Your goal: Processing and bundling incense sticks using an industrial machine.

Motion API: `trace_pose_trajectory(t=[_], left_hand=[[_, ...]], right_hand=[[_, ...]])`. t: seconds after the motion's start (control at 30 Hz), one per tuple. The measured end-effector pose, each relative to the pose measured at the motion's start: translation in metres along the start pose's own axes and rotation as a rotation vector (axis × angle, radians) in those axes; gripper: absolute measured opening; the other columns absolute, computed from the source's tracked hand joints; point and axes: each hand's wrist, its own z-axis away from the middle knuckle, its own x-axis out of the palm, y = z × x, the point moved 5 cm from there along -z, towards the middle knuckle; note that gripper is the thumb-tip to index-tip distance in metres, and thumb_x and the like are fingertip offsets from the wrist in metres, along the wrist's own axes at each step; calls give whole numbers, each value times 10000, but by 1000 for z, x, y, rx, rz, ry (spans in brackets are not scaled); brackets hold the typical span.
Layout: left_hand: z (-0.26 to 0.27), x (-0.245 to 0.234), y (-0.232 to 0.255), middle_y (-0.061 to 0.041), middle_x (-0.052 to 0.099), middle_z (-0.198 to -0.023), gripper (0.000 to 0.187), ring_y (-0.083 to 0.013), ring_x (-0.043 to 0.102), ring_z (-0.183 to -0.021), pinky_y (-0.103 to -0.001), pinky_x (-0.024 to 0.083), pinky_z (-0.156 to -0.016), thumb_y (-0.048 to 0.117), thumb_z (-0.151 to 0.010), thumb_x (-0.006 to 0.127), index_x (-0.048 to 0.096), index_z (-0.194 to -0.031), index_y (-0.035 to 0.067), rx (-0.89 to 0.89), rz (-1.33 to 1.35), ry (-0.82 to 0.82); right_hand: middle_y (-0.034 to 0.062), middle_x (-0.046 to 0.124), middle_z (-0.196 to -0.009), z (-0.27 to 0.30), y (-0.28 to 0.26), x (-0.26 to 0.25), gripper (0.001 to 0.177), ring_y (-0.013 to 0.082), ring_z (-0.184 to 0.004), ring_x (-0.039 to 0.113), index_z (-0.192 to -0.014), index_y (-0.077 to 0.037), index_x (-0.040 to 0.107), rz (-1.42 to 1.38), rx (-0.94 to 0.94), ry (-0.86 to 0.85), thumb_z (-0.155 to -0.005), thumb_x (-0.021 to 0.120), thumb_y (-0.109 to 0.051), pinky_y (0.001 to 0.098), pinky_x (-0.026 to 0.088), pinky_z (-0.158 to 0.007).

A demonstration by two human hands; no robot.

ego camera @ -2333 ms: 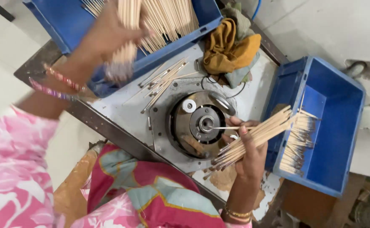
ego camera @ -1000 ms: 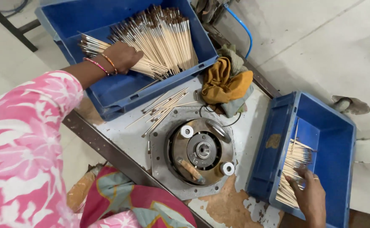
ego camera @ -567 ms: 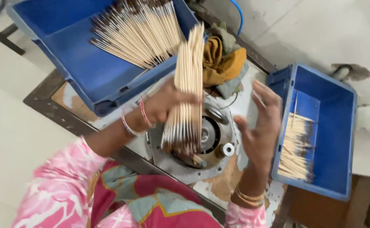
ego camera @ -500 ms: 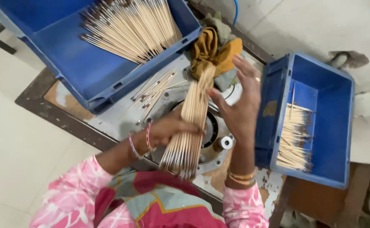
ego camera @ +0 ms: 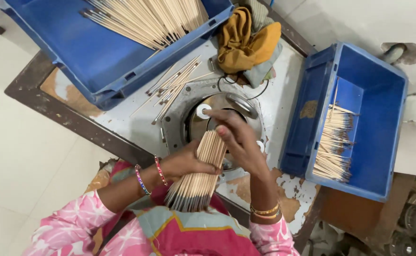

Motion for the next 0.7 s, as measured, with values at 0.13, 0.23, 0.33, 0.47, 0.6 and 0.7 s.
trace_pose_trajectory(t=[0.13,0.23,0.33,0.47,0.6,0.7], left_hand=[[16,-17,44,-72,746,-1010,568,-153,731,-889,-308,612,-767,200,-737,881,654,-1233,44,213,-242,236],[26,-36,46,-87,790,-1036,557,-127,760,-919,-309,590,-832,225,-687,896,704,-1172,27,304,-645,428],[27,-40,42,-92,797,-1052,606,-136,744,-924,-314,585,-857,316,-670,913,708,-1155,16,267,-590,331],[19,-39,32,-110,803,-984,583,-174,767,-871,-327,616,-809,335,-668,887,732,-1112,-11,146,-547,383],[14,-35,49,-106,784,-1005,575,-151,753,-876,-310,590,-792,280,-696,934,699,-1131,-14,305,-621,287],[26,-74,53,-97,789,-937,499,-169,795,-751,-313,675,-671,277,-704,899,683,-1087,43,144,-299,550]], right_hand=[[116,734,-1002,34,34,10,290,154,-885,702,-1156,-9,685,170,254,266,-953,691,-216,300,566,-777],[88,753,-802,63,67,14,206,122,-685,704,-1033,-7,711,163,439,170,-906,776,-156,263,567,-598],[67,748,-823,70,70,6,161,100,-688,716,-998,3,657,-164,356,222,-982,711,-148,254,595,-595],[75,741,-827,67,63,21,189,114,-658,710,-1053,10,647,-178,452,195,-942,698,-134,266,606,-563],[143,768,-872,96,87,-11,197,193,-765,792,-1069,19,676,-30,385,354,-1023,616,-163,308,666,-639],[163,728,-972,105,55,-60,315,265,-907,779,-1111,34,558,-149,341,808,-1143,463,-264,349,666,-797]])
